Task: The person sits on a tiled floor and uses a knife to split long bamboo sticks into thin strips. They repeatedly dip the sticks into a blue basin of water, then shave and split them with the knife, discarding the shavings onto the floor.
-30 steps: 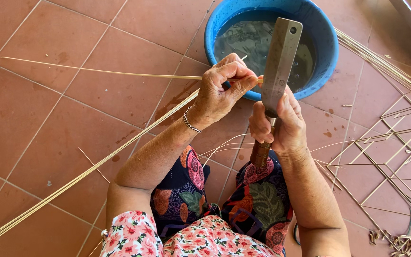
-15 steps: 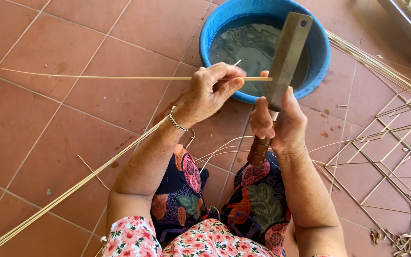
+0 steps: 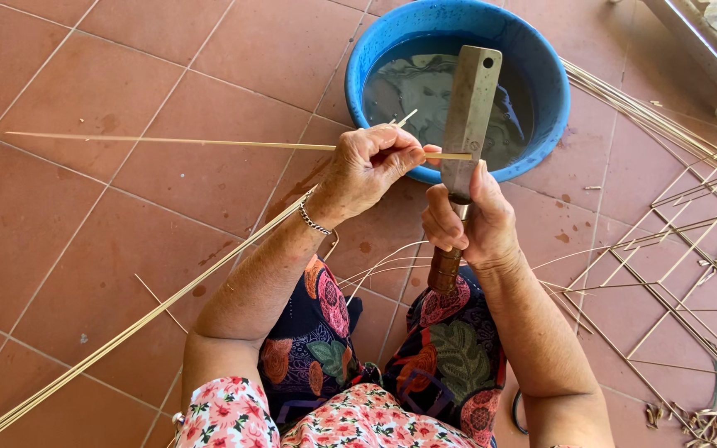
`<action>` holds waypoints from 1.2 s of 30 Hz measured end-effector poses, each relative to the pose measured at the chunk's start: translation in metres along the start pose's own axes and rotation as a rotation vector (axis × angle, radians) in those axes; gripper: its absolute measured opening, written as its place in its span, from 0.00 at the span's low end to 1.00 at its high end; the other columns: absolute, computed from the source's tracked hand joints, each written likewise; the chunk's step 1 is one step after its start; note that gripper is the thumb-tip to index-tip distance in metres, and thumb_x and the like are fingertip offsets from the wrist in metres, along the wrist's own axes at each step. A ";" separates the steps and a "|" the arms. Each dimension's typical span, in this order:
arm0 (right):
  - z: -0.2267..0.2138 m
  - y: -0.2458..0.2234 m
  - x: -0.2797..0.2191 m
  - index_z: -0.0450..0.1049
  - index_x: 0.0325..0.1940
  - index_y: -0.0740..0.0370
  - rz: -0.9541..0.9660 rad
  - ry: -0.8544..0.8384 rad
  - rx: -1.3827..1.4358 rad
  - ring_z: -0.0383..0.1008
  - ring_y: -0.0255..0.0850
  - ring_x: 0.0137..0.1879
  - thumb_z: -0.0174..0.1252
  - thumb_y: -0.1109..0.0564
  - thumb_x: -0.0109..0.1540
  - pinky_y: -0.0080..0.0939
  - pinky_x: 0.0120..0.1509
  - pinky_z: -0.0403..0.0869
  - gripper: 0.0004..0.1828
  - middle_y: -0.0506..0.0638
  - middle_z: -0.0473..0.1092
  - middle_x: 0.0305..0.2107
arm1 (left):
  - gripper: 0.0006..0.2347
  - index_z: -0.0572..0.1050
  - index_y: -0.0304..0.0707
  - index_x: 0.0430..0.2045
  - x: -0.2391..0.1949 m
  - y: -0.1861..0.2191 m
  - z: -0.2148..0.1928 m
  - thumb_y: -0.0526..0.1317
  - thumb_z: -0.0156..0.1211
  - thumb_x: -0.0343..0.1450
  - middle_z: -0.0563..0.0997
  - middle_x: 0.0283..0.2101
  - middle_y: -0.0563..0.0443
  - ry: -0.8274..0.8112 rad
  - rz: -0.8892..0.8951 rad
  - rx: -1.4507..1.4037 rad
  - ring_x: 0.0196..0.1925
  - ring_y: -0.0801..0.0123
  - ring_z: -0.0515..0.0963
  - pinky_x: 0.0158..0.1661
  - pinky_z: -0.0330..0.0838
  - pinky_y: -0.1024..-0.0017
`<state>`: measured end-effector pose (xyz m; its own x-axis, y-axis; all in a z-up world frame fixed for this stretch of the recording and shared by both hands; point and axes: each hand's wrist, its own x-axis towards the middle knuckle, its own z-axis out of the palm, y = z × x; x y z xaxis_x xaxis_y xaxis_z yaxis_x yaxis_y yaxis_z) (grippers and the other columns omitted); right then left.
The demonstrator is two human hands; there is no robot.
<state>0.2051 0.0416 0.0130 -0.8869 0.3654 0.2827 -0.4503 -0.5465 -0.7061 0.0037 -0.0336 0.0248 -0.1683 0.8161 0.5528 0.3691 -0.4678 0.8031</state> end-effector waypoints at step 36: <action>-0.013 -0.006 -0.009 0.65 0.68 0.71 -0.040 0.066 -0.080 0.51 0.32 0.14 0.42 0.31 0.73 0.36 0.18 0.58 0.39 0.45 0.58 0.13 | 0.04 0.82 0.33 0.33 -0.001 0.010 0.002 0.35 0.67 0.74 0.81 0.30 0.54 -0.012 0.020 0.100 0.28 0.81 0.72 0.28 0.67 0.79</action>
<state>0.2171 0.0518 0.0066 -0.8582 0.4362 0.2706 -0.4735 -0.4696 -0.7452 0.0097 -0.0388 0.0320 -0.1491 0.8116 0.5649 0.4618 -0.4480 0.7655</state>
